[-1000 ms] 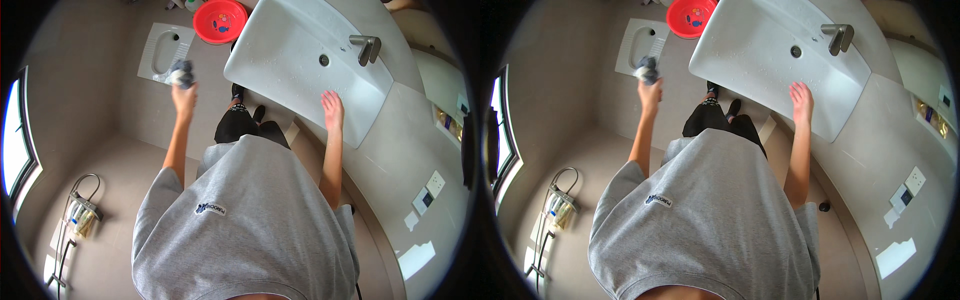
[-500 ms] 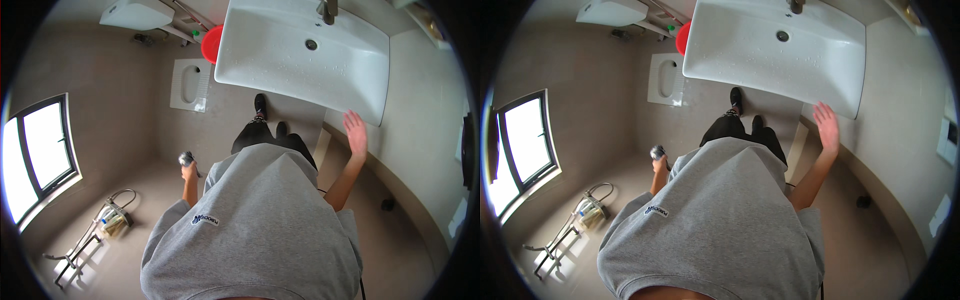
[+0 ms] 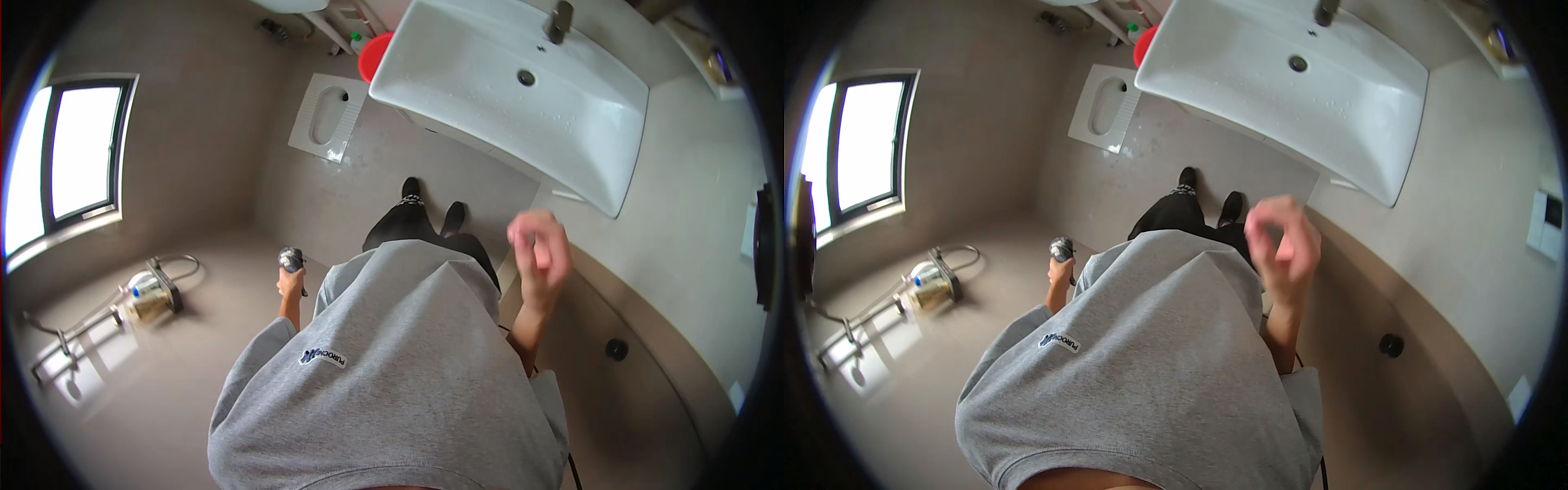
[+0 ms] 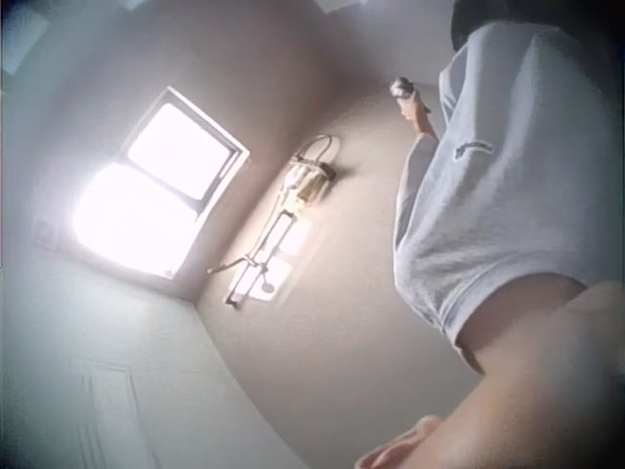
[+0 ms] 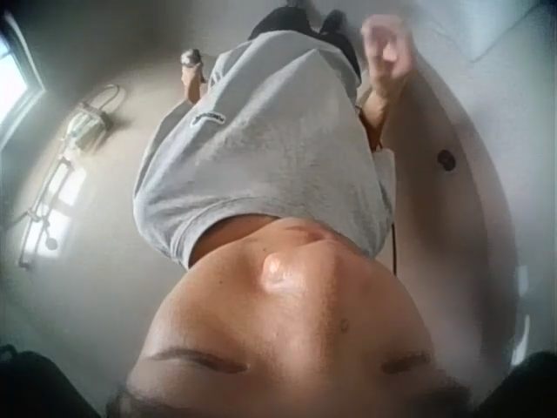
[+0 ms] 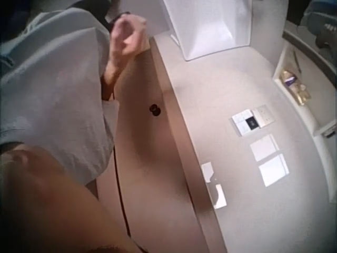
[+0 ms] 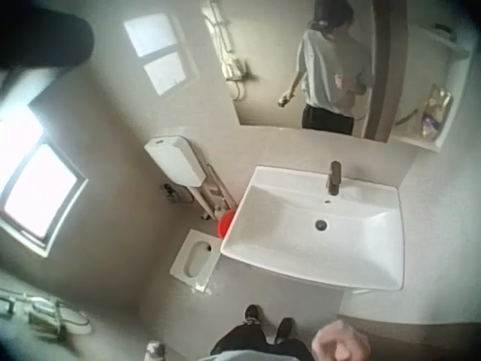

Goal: Clean the bathroom skylight window using a cloth.

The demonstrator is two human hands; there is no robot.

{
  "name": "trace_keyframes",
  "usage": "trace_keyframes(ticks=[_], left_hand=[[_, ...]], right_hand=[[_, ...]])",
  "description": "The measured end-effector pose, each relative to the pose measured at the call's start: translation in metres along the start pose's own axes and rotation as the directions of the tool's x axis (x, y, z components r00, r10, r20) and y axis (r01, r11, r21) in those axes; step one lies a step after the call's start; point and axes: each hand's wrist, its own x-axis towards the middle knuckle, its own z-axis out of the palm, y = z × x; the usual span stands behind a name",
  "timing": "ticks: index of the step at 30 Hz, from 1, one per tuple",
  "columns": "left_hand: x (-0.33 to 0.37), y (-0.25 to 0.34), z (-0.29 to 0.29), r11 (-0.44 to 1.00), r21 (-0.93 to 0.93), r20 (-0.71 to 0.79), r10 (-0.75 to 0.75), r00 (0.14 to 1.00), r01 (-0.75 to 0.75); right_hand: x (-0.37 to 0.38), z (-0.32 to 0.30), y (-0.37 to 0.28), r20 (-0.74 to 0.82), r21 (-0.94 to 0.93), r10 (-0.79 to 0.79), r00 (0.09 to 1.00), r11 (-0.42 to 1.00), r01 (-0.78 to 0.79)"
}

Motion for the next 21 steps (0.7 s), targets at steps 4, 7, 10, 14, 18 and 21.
trace_keyframes(ticks=[4, 7, 10, 14, 18, 21], left_hand=[[0.015, -0.013, 0.024, 0.998, -0.060, 0.047, 0.024, 0.999, -0.022], [0.013, -0.049, 0.042, 0.997, -0.070, 0.024, -0.018, 1.000, 0.020], [0.012, -0.036, 0.084, 0.987, -0.133, 0.066, -0.083, 0.994, 0.091], [-0.004, -0.085, 0.135, 0.935, -0.202, 0.084, -0.279, 0.957, 0.290], [-0.018, -0.123, 0.160, 0.802, -0.320, 0.248, -0.443, 0.862, 0.504], [-0.020, -0.152, 0.169, 0.615, -0.510, 0.328, -0.508, 0.797, 0.602]], right_hand=[[0.026, 0.055, -0.069, 0.118, 0.378, -0.677, 0.726, 0.707, 0.597], [0.022, 0.100, -0.122, 0.109, 0.622, -0.571, 0.813, 0.678, 0.392], [0.059, 0.133, -0.140, 0.277, 0.632, -0.394, 0.876, 0.762, 0.142], [0.047, 0.143, -0.174, 0.263, 0.146, 0.544, 0.797, 0.794, -0.590], [0.042, 0.283, -0.124, 0.480, 0.654, 0.099, 0.871, 0.621, -0.431], [0.014, 0.318, -0.075, 0.817, 0.549, -0.161, 0.554, 0.514, -0.659]])
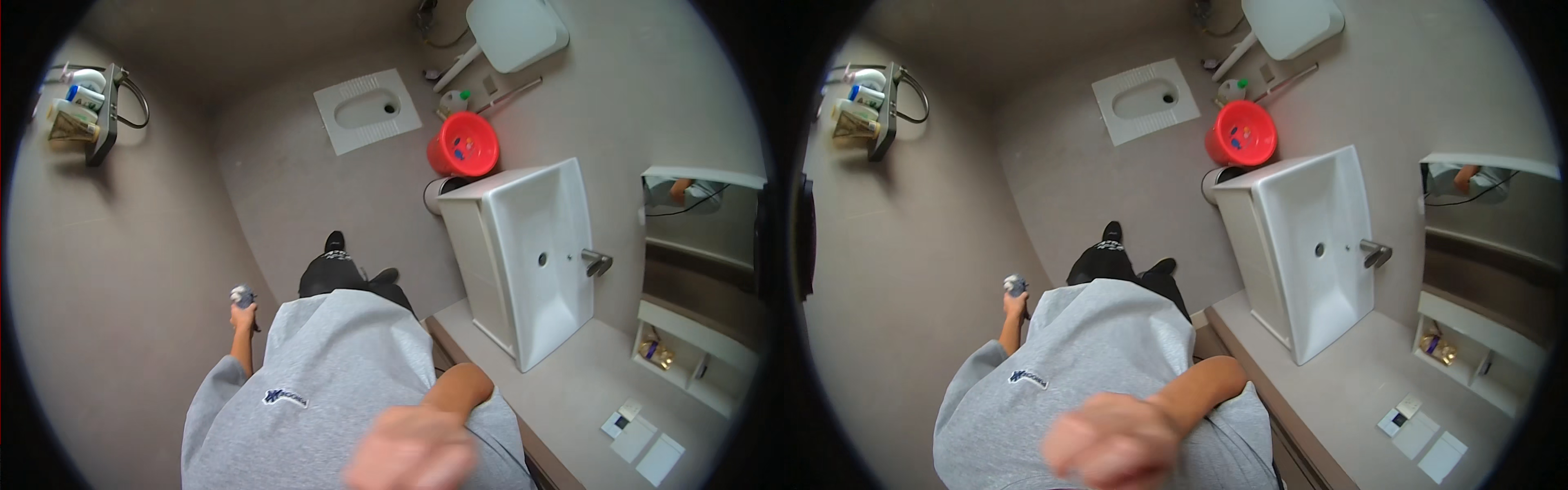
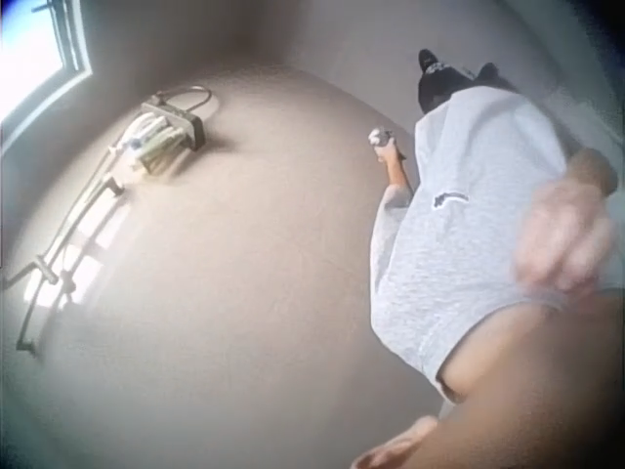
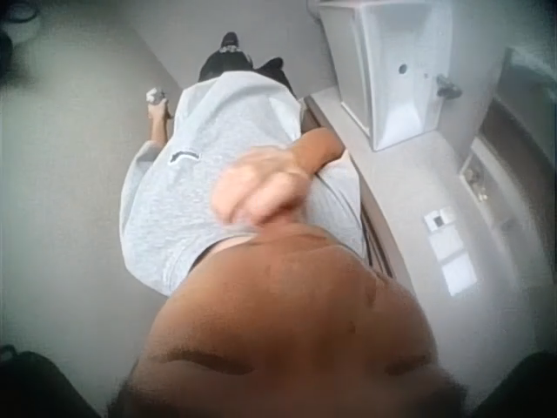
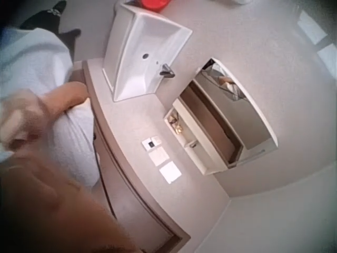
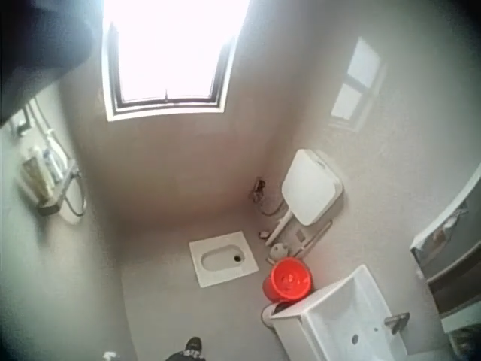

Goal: Clean the bathroom skylight window using a cloth.

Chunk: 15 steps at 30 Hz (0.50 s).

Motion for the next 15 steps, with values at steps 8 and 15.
trace_keyframes(ticks=[8, 15], left_hand=[[0.052, -0.055, 0.023, 0.898, -0.438, -0.128, -0.014, 0.992, -0.044], [0.033, -0.031, 0.009, 0.909, -0.416, -0.097, -0.082, 0.992, 0.034]], right_hand=[[0.115, 0.017, 0.047, 0.591, -0.260, -0.125, 0.797, 0.906, 0.335], [0.180, 0.029, 0.077, 0.601, -0.079, -0.254, 0.758, 0.925, 0.373]])
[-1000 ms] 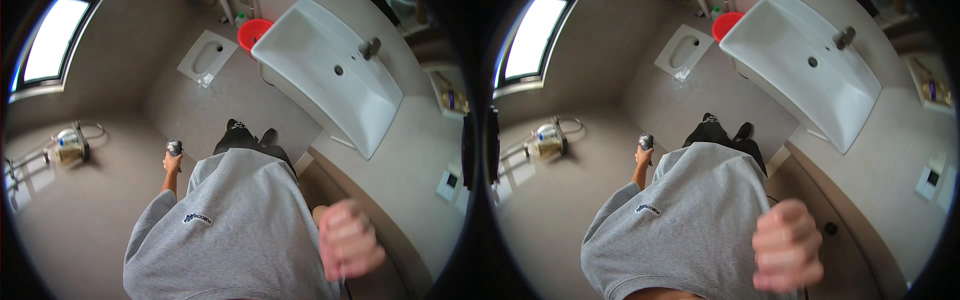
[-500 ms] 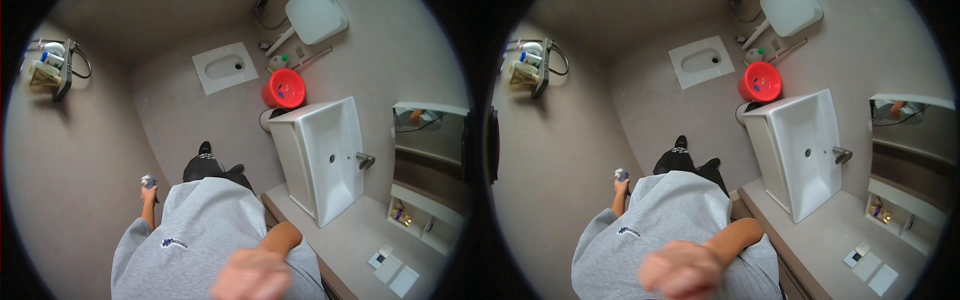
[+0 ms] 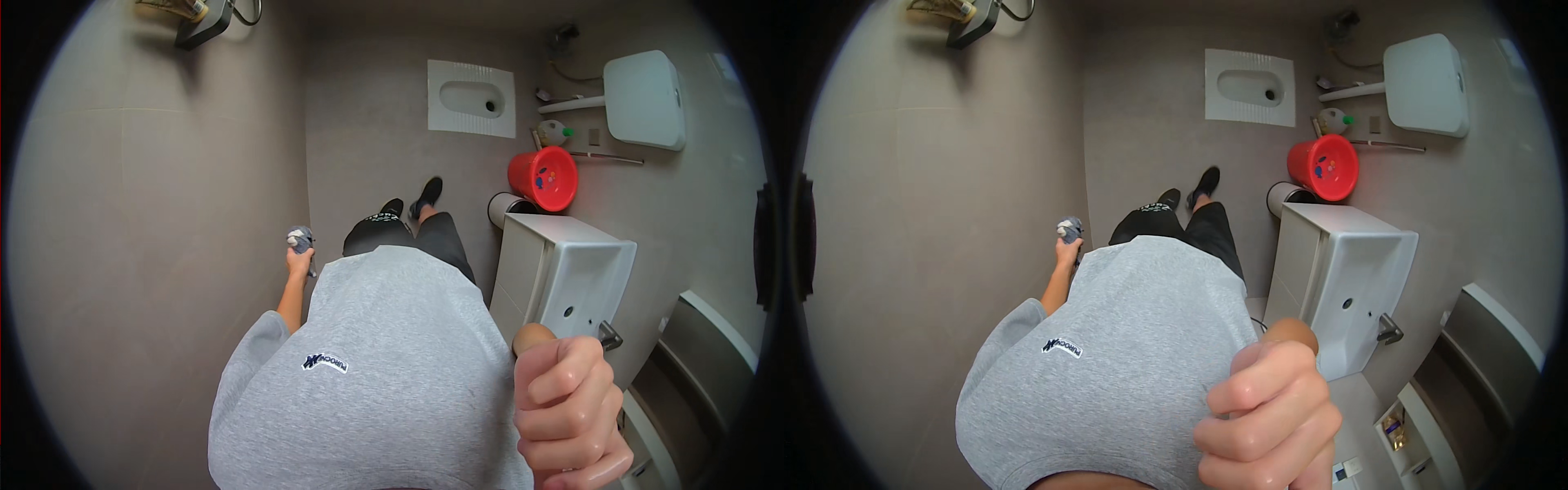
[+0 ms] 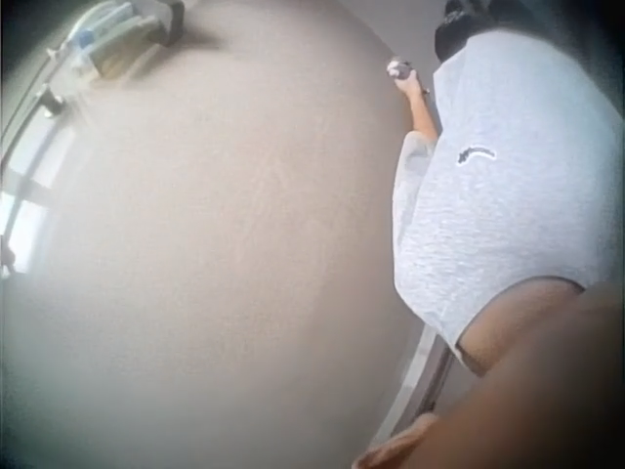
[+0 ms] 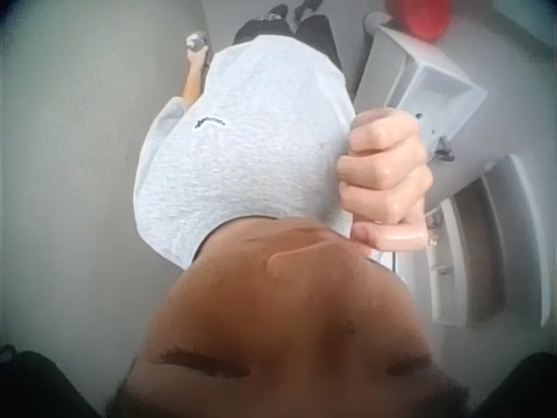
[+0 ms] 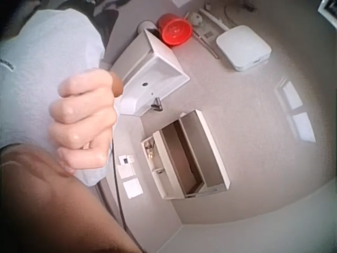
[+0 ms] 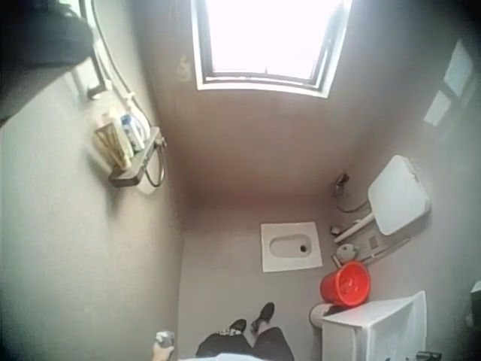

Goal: Clean the bathroom skylight window using a cloth.

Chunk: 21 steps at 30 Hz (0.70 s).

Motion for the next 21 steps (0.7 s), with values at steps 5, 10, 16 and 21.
trace_keyframes(ticks=[5, 10, 16, 21], left_hand=[[-0.012, 0.041, -0.014, 0.969, 0.243, 0.059, -0.061, 0.996, 0.045], [-0.002, 0.094, -0.009, 0.946, 0.323, 0.070, -0.047, 0.996, 0.022], [0.015, 0.206, 0.030, 0.952, 0.305, 0.110, 0.002, 0.994, -0.036], [0.025, 0.265, 0.029, 0.978, 0.206, 0.039, -0.024, 0.999, 0.015]], right_hand=[[0.016, -0.031, 0.035, -0.034, 0.070, 0.136, 0.990, 0.989, -0.134], [0.041, -0.078, 0.076, -0.094, 0.281, 0.087, 0.992, 0.958, -0.057], [0.073, -0.136, 0.127, 0.157, 0.436, 0.099, 0.983, 0.886, -0.159], [0.109, -0.187, 0.177, -0.011, 0.425, 0.189, 0.982, 0.890, -0.167]])
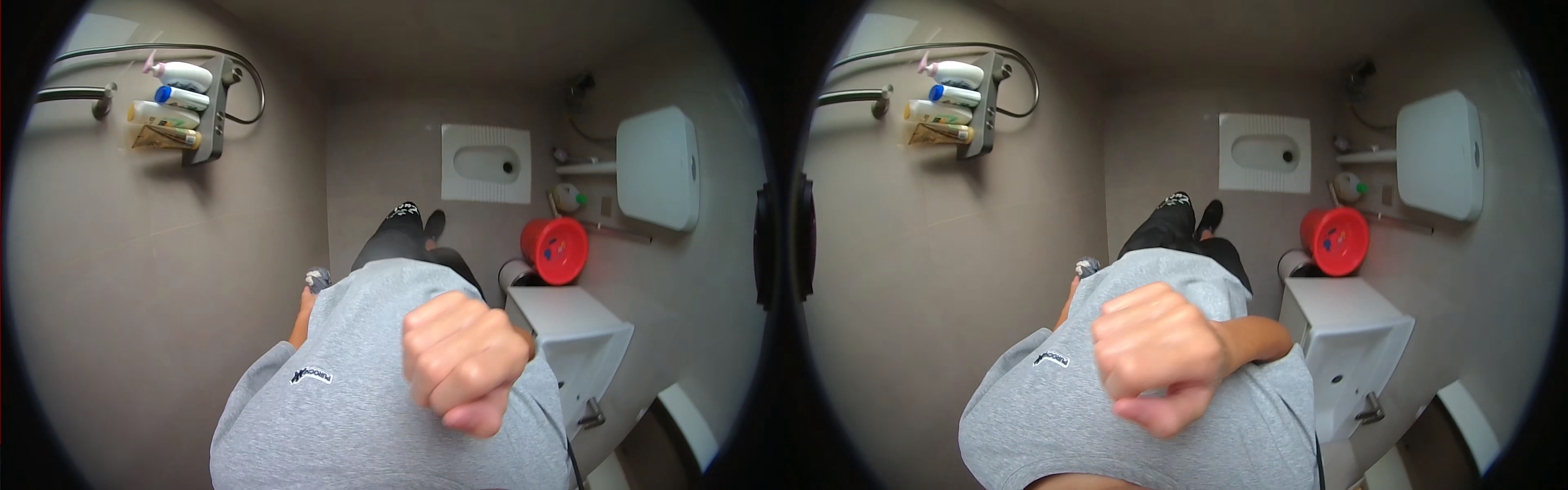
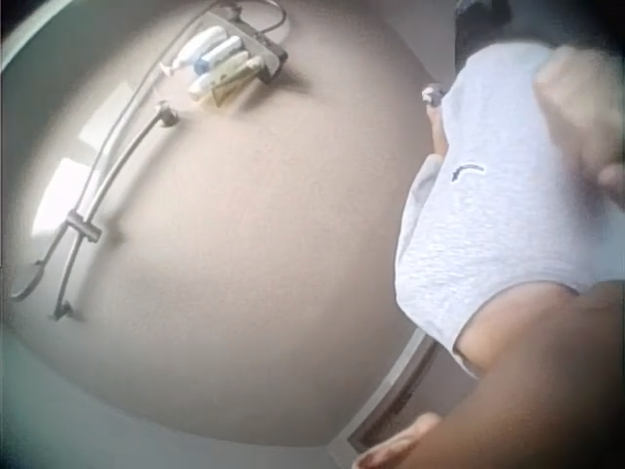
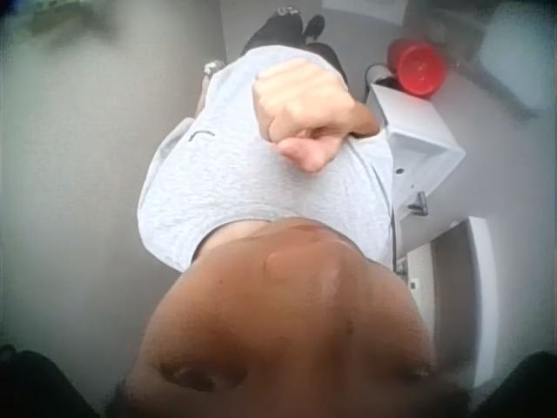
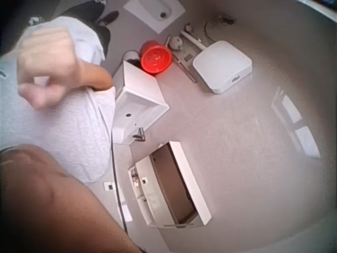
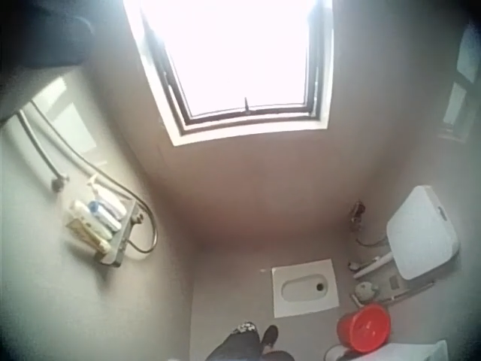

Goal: Clean the bathroom skylight window using a cloth.

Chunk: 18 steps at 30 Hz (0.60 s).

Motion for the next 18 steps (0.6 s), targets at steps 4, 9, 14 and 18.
trace_keyframes(ticks=[4, 9, 14, 18], left_hand=[[0.013, 0.068, 0.008, 0.994, -0.110, -0.001, -0.021, 1.000, 0.021], [0.049, 0.145, 0.024, 0.973, -0.222, 0.058, -0.047, 0.997, 0.059], [0.120, 0.230, 0.053, 0.938, -0.331, 0.157, -0.048, 0.986, 0.098], [0.156, 0.270, 0.052, 0.912, -0.380, 0.239, -0.065, 0.969, 0.155]], right_hand=[[0.042, -0.051, 0.015, -0.046, -0.006, 0.077, 0.996, 0.997, -0.078], [0.110, -0.111, 0.064, -0.031, -0.163, 0.244, 0.969, 0.956, -0.245], [0.206, -0.193, 0.150, -0.184, -0.050, 0.428, 0.885, 0.895, -0.443], [0.332, -0.302, 0.223, -0.322, -0.294, 0.531, 0.784, 0.731, -0.616]])
